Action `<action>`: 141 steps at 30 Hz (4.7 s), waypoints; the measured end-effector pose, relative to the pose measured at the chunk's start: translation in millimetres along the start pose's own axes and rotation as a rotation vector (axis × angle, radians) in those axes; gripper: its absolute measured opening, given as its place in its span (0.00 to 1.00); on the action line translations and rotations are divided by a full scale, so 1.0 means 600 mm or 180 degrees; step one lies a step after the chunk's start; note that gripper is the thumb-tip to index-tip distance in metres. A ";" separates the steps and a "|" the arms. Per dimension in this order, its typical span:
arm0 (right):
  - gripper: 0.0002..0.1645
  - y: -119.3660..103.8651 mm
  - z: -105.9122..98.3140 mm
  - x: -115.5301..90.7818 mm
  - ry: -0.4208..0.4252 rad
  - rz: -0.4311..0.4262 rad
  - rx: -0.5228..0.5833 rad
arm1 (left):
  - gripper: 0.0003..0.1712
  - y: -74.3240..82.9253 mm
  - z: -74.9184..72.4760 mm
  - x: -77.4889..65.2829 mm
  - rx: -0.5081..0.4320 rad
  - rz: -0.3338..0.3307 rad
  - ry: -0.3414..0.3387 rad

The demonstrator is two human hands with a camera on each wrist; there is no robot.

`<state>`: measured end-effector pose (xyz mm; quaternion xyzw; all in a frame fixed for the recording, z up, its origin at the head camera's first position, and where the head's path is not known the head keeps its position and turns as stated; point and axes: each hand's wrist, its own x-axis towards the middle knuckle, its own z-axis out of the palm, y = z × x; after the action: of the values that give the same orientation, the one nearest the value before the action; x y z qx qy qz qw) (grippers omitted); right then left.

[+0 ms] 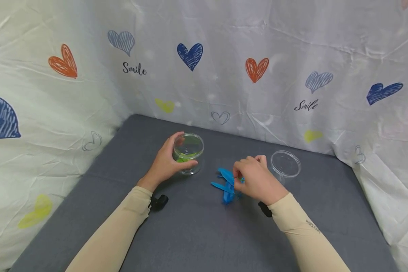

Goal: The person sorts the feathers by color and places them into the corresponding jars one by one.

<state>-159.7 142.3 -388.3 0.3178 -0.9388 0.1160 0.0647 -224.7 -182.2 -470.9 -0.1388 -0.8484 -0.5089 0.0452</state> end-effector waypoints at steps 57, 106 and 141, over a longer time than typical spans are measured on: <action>0.03 -0.141 -0.008 0.299 0.0374 -0.0462 0.0850 | 0.61 -0.005 -0.006 -0.008 -0.0151 0.0180 -0.0113; 0.22 -0.042 0.014 0.048 0.1692 0.0914 0.0726 | 0.78 -0.065 -0.140 -0.014 0.0127 0.0034 -0.0031; 0.66 -0.011 0.158 0.079 0.1764 0.1740 0.2324 | 0.04 0.064 -0.016 0.014 0.2507 0.0891 -0.2642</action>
<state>-197.6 85.4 -469.3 0.0208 -0.8336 0.5274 0.1629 -222.7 -172.2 -431.7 -0.4099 -0.8938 -0.0477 -0.1758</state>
